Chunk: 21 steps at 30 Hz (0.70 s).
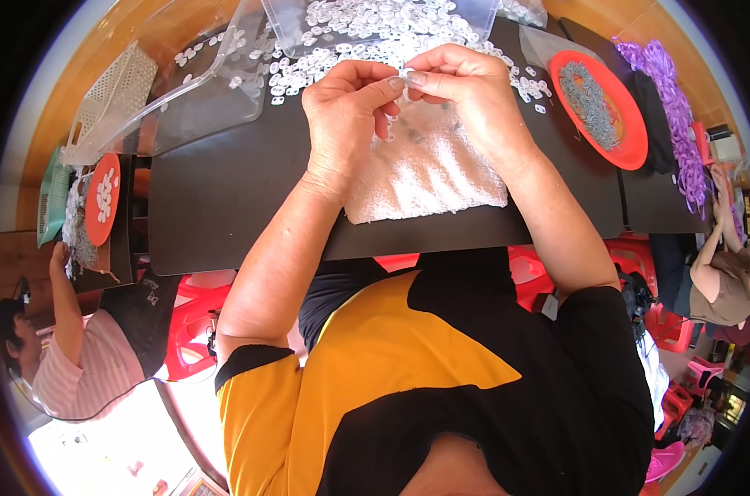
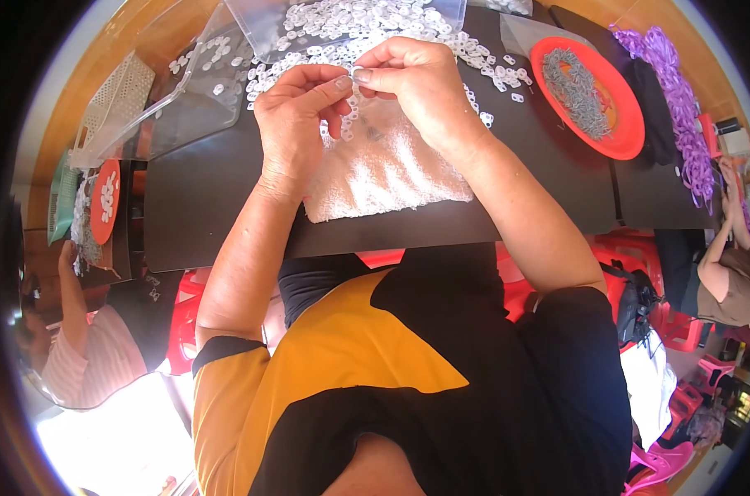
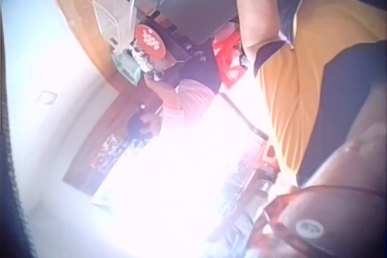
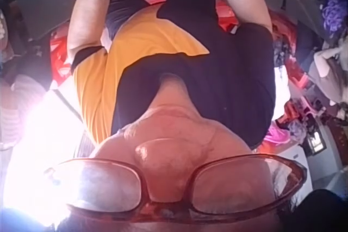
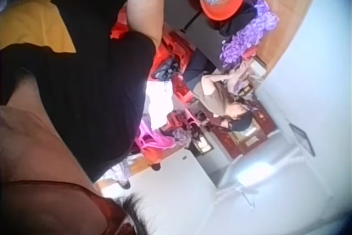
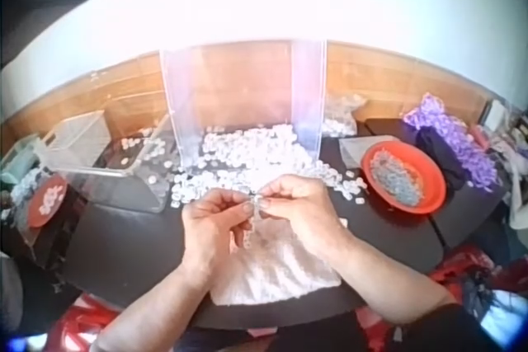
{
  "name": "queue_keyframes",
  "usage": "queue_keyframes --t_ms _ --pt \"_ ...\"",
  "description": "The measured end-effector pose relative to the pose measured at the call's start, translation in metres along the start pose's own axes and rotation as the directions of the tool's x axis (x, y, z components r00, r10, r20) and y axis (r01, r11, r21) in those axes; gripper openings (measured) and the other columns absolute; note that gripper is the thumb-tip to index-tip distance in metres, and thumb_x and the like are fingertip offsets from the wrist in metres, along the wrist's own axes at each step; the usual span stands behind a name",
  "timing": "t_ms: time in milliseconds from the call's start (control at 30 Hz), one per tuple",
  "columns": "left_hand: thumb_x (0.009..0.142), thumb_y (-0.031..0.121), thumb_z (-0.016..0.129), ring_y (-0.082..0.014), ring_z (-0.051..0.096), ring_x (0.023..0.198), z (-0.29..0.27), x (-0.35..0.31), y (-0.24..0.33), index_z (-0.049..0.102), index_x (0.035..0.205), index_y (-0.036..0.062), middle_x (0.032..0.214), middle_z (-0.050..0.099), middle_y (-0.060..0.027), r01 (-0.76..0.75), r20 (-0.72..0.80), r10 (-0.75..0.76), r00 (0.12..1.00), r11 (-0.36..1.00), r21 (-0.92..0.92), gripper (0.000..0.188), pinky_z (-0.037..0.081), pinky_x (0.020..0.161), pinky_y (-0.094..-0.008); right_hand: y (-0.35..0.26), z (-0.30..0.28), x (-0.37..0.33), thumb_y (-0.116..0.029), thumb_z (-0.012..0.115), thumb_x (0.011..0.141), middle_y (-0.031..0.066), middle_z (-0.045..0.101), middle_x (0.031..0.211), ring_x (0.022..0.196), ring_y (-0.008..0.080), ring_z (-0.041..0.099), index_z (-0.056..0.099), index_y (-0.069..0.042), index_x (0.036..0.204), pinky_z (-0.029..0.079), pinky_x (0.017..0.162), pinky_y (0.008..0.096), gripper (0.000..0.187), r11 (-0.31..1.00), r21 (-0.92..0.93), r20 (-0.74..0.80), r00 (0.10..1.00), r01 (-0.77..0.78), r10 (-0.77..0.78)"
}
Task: Inspecting and sorting small white plastic components on a workbench.
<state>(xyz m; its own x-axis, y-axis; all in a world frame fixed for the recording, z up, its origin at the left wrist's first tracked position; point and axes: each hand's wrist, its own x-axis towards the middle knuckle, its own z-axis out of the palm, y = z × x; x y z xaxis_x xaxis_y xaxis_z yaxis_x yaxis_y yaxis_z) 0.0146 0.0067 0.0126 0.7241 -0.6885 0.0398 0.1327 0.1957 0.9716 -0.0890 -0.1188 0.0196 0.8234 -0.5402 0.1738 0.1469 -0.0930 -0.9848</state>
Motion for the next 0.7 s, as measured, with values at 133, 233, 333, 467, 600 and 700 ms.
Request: queue_keyframes --t_ms 133,233,333,467,600,700 --pt "0.084 -0.001 0.068 -0.0109 0.06 0.061 0.002 -0.001 -0.003 0.064 0.092 -0.0055 0.076 0.065 -0.0084 -0.032 0.016 0.032 0.999 0.999 -0.029 0.01 0.043 0.046 -0.0219 0.002 0.0 -0.001 -0.005 0.066 0.086 0.0077 0.069 0.085 0.077 0.012 0.065 0.069 0.004 0.096 0.052 0.075 0.0258 0.014 1.0 0.015 0.01 1.0 0.027 -0.027" --pt "0.083 -0.002 0.07 -0.0088 0.059 0.062 0.003 -0.003 0.0 0.064 0.092 -0.0045 0.074 0.065 -0.0063 -0.078 0.054 0.081 0.995 0.995 -0.06 0.01 0.042 0.045 -0.0201 -0.003 -0.005 -0.001 -0.007 0.066 0.086 0.0081 0.07 0.085 0.077 0.0128 0.065 0.07 0.003 0.096 0.052 0.075 0.0259 0.015 0.996 0.081 0.047 0.999 -0.03 0.027" --pt "0.081 -0.003 0.073 -0.0079 0.059 0.066 0.003 -0.003 0.0 0.065 0.094 -0.004 0.078 0.065 -0.0053 -0.114 0.112 0.121 0.986 0.991 -0.064 0.016 0.043 0.047 -0.0195 -0.001 -0.012 0.001 -0.008 0.066 0.086 0.0083 0.069 0.085 0.076 0.0137 0.065 0.07 0.003 0.095 0.052 0.074 0.0258 0.015 0.986 0.147 0.065 0.996 -0.077 0.068" --pt "0.077 -0.003 0.077 -0.0065 0.059 0.069 0.0 0.0 -0.003 0.066 0.098 -0.0017 0.083 0.066 -0.0033 -0.167 0.178 0.172 0.969 0.985 -0.04 0.024 0.045 0.049 -0.0193 0.0 -0.02 0.003 -0.008 0.066 0.086 0.0087 0.069 0.085 0.076 0.0143 0.065 0.07 0.002 0.095 0.051 0.073 0.0258 0.015 0.978 0.163 0.112 0.988 -0.127 0.11" --pt "0.076 -0.002 0.078 -0.0062 0.06 0.07 -0.003 0.003 -0.002 0.067 0.099 -0.0005 0.082 0.066 -0.0025 -0.142 0.238 0.125 0.963 0.988 0.057 0.026 0.045 0.049 -0.0191 0.001 -0.029 0.005 -0.009 0.065 0.087 0.0083 0.069 0.083 0.075 0.0142 0.066 0.069 0.002 0.094 0.051 0.07 0.0247 0.014 0.97 0.169 0.218 0.967 -0.172 0.133" --pt "0.076 -0.002 0.078 -0.0059 0.06 0.07 -0.003 0.001 0.001 0.067 0.1 -0.0008 0.08 0.066 -0.002 -0.186 0.264 0.159 0.951 0.979 0.08 0.026 0.045 0.049 -0.019 -0.007 -0.029 0.003 -0.011 0.065 0.088 0.0077 0.069 0.081 0.072 0.0142 0.067 0.069 0.001 0.093 0.05 0.067 0.0237 0.014 0.966 0.139 0.256 0.95 -0.219 0.179"
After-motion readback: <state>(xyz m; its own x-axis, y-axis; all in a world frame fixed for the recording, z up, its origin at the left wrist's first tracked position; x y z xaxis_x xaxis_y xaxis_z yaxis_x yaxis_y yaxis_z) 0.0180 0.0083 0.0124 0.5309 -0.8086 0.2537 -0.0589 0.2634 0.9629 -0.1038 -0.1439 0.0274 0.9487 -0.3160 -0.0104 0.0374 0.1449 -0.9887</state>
